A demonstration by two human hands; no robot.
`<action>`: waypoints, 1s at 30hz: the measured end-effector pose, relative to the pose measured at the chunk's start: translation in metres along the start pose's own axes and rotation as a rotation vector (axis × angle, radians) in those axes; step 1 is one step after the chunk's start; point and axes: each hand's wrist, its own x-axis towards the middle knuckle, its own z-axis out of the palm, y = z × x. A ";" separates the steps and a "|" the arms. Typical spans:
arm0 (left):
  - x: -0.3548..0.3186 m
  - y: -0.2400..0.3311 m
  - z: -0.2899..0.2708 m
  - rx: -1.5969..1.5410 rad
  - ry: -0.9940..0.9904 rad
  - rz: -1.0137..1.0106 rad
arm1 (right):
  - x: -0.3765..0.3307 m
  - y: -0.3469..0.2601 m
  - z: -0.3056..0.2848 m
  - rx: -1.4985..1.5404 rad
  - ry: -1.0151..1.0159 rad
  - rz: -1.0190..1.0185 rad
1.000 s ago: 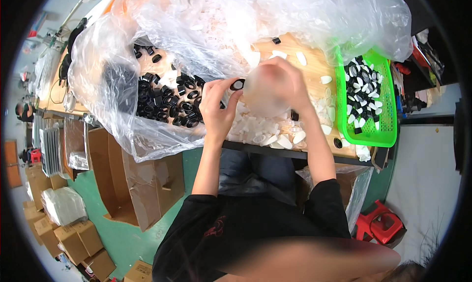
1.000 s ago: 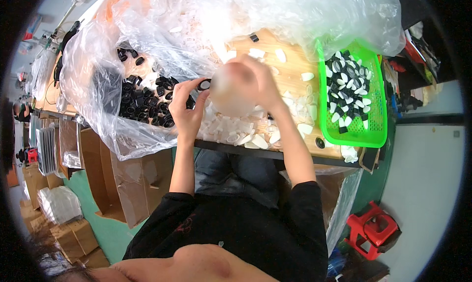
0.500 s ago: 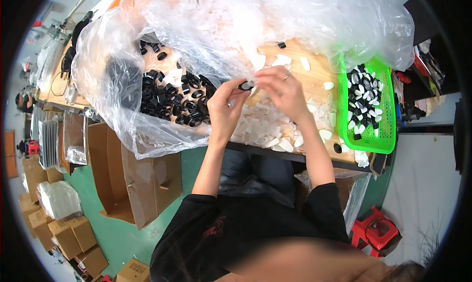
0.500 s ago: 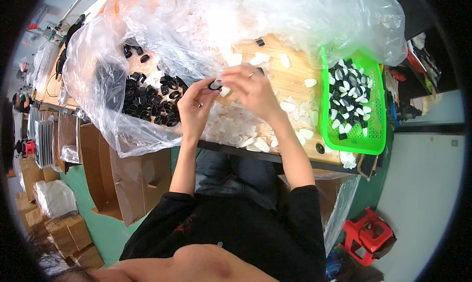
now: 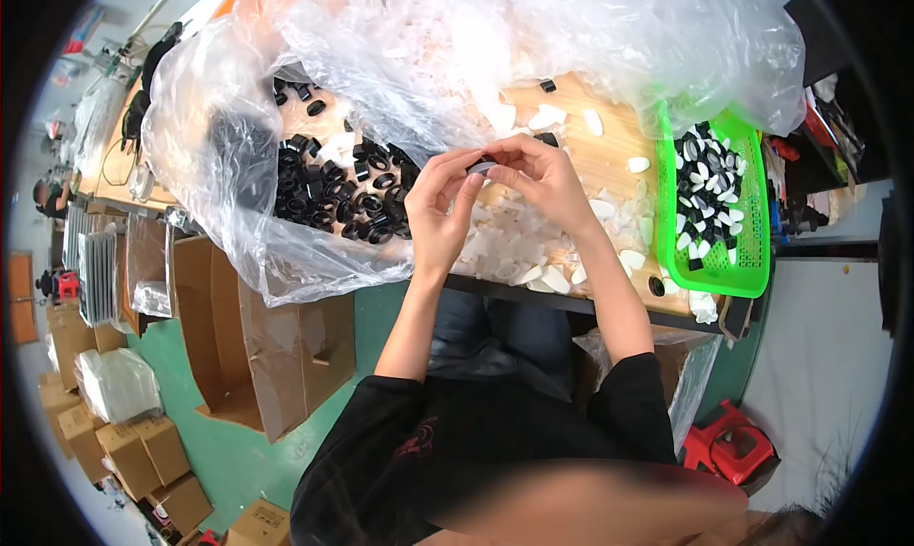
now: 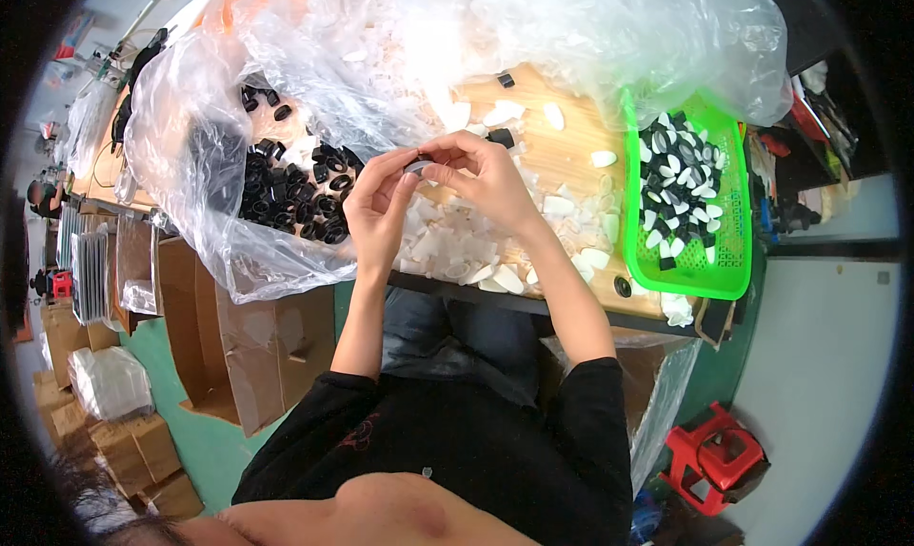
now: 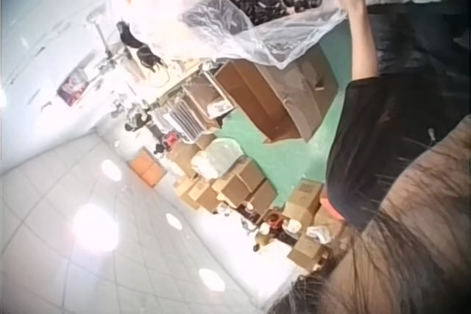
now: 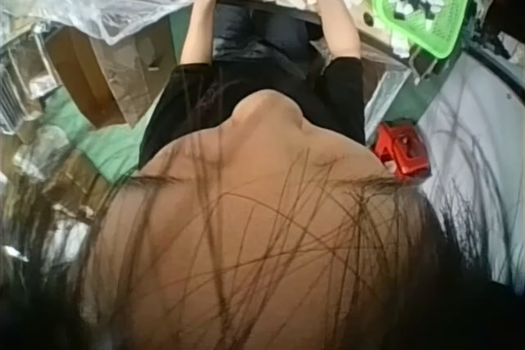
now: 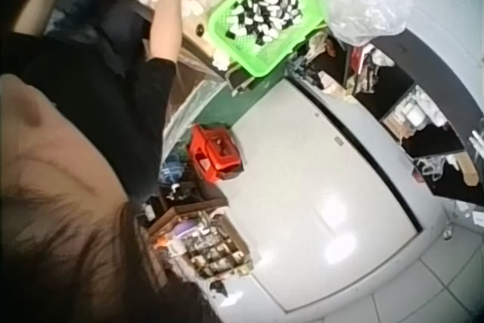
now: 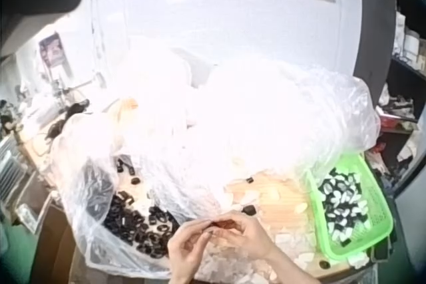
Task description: Assembling small black plastic rings onto white plastic bases at a workbench.
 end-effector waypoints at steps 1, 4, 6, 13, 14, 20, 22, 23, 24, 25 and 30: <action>0.000 -0.001 0.000 0.001 0.000 -0.001 | 0.000 -0.002 0.000 0.043 -0.002 0.014; 0.000 -0.001 -0.002 -0.044 0.004 0.019 | 0.001 -0.004 0.002 0.091 -0.023 0.040; 0.000 -0.003 -0.001 -0.012 0.022 0.010 | 0.001 -0.001 0.002 0.091 -0.030 0.052; 0.000 -0.008 0.007 0.166 0.105 0.091 | -0.002 0.005 0.011 0.068 0.051 0.023; 0.000 -0.009 0.009 0.163 0.117 0.104 | -0.002 0.003 0.012 0.098 0.062 0.043; 0.005 -0.004 0.008 0.144 0.086 0.000 | -0.002 0.005 0.010 -0.039 0.103 0.067; 0.006 -0.004 0.001 0.035 0.042 -0.174 | -0.003 -0.004 -0.005 -0.178 0.219 -0.046; 0.009 -0.005 -0.009 0.276 0.057 -0.037 | -0.003 -0.013 -0.016 -0.322 0.327 -0.161; 0.012 -0.004 -0.021 0.518 0.073 0.102 | -0.004 -0.022 -0.030 -0.446 0.503 -0.284; 0.017 -0.001 -0.034 0.704 0.070 0.257 | -0.006 -0.032 -0.047 -0.569 0.679 -0.408; 0.006 -0.011 -0.080 1.408 0.149 0.019 | -0.032 -0.049 -0.111 -1.364 1.226 -0.343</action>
